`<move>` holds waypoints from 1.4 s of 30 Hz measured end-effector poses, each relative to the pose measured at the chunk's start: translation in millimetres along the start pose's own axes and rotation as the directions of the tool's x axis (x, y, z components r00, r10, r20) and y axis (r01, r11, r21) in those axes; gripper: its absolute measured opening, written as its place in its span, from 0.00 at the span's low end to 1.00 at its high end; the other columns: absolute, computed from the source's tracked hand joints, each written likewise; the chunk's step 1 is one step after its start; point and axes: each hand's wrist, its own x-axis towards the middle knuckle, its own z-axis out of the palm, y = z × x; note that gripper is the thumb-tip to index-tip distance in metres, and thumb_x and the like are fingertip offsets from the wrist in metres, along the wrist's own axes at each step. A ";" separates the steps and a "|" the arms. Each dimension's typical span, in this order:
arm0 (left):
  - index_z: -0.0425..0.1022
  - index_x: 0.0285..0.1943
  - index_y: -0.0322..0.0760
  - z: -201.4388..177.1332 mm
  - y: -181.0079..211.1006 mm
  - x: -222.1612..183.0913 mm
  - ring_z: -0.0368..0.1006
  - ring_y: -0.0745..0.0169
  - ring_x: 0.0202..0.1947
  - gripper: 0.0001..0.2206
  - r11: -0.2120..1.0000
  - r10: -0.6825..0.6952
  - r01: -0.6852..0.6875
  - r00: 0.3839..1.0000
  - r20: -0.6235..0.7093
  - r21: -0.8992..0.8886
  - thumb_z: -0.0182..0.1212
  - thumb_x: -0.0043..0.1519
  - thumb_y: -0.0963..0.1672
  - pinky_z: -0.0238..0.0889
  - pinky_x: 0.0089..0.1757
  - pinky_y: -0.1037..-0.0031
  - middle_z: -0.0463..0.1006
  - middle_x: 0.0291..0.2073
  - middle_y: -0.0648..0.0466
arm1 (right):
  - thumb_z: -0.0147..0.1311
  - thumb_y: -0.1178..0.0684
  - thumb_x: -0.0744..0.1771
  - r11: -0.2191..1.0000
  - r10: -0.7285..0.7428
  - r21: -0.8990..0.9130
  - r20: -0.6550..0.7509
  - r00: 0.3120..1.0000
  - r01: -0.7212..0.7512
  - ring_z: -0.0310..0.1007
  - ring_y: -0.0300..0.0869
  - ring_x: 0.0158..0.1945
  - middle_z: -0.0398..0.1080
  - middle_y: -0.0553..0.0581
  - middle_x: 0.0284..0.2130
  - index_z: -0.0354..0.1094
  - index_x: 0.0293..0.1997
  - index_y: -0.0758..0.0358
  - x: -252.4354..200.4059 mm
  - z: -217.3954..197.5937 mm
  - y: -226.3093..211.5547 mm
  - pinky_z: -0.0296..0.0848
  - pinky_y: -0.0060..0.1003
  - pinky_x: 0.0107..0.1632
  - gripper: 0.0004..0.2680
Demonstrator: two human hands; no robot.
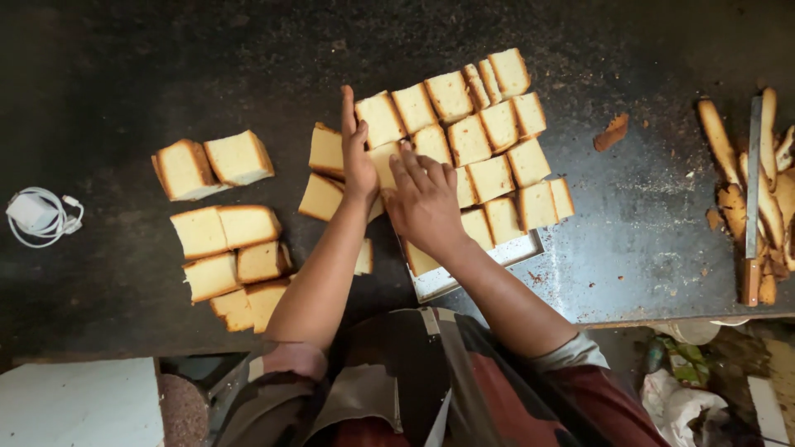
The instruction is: The person uses a large knife to cut a loaf of bread into slices and then trims the crusts by hand. They separate the slices and arrange them onto a metal tray, setting the discarded crusts aside on the counter.
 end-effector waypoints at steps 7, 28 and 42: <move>0.34 0.84 0.35 10.6 -2.8 -0.6 0.24 0.46 0.83 0.32 0.795 -0.016 0.036 0.999 -0.039 0.606 0.40 0.74 0.49 0.23 0.75 0.60 0.30 0.83 0.43 | 0.51 0.39 0.69 0.994 0.067 -0.090 0.155 0.986 -0.053 0.54 0.56 0.74 0.63 0.68 0.66 0.60 0.69 0.70 -8.5 -0.6 10.4 0.44 0.64 0.70 0.25; 0.48 0.80 0.40 116.5 131.2 -171.3 0.38 0.47 0.80 0.34 0.163 0.436 -0.678 0.701 0.563 0.717 0.40 0.68 0.57 0.26 0.73 0.54 0.45 0.79 0.49 | 0.48 0.38 0.71 -0.078 -0.146 0.961 0.253 0.956 -0.266 0.37 0.56 0.82 0.36 0.66 0.79 0.30 0.81 0.56 -92.6 -46.0 -7.6 0.44 0.50 0.77 0.32; 0.70 0.64 0.32 -64.1 125.8 -322.8 0.68 0.50 0.60 0.23 0.955 0.093 0.148 0.672 -0.735 0.256 0.61 0.63 0.48 0.61 0.60 0.58 0.71 0.62 0.45 | 0.58 0.35 0.65 0.168 -0.037 0.566 0.822 0.568 -0.807 0.67 0.52 0.61 0.68 0.65 0.60 0.62 0.67 0.63 -177.8 79.8 -44.9 0.68 0.45 0.56 0.28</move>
